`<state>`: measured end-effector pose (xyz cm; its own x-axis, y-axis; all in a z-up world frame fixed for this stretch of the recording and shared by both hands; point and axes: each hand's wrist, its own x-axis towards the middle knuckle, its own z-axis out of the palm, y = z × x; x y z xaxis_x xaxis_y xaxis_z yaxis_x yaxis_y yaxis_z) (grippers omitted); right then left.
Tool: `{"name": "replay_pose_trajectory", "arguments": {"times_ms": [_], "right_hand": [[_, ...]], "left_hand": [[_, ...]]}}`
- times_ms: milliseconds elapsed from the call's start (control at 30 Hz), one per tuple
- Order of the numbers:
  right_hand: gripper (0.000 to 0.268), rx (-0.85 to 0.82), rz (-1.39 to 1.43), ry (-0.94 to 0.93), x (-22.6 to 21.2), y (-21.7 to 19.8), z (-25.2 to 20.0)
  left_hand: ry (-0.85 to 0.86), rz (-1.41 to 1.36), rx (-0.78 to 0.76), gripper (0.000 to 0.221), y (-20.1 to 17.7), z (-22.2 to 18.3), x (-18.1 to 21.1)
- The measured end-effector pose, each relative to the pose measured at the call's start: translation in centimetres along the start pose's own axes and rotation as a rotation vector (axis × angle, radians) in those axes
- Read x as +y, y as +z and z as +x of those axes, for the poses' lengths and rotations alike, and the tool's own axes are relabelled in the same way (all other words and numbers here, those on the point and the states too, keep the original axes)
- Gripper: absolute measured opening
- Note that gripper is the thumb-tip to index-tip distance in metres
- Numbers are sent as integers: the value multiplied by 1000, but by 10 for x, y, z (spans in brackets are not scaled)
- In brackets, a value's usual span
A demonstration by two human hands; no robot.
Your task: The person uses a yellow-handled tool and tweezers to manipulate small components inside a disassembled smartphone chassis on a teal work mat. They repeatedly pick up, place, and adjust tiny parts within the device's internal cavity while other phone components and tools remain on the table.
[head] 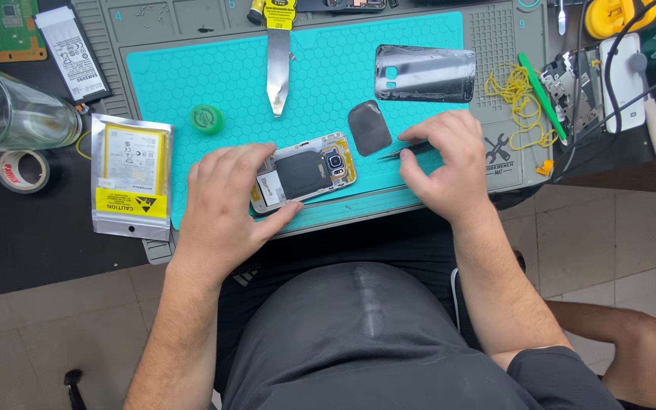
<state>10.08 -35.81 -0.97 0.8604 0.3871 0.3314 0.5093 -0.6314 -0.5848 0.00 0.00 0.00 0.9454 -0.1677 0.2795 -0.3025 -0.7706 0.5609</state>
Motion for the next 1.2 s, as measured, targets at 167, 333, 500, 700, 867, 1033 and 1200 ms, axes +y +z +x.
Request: {"name": "replay_pose_trajectory", "arguments": {"times_ms": [167, 333, 500, 700, 867, 1033, 1200], "right_hand": [[18, -9, -8, 4, 1, 0, 0], [16, -14, -12, 11, -1, -1, 0], [15, -16, -10, 7, 0, 0, 0], [10, -25, -108, -44, -13, -4, 4], [8, -28, -109, -43, -13, -4, 4], [6, -28, -115, -40, -10, -3, 3], [6, -24, -103, -36, -11, -3, 3]], "left_hand": [[7, 33, -25, 89, -3, 2, 1], [-11, 15, -46, 85, -3, 1, -2], [2, 29, -50, 93, -4, 3, 0], [-4, 41, -56, 89, -9, 2, 5], [-20, -27, 49, 78, -11, 1, 4], [-108, -190, 187, 71, -17, -5, 2], [-54, -94, -24, 109, -17, -1, 2]]}}
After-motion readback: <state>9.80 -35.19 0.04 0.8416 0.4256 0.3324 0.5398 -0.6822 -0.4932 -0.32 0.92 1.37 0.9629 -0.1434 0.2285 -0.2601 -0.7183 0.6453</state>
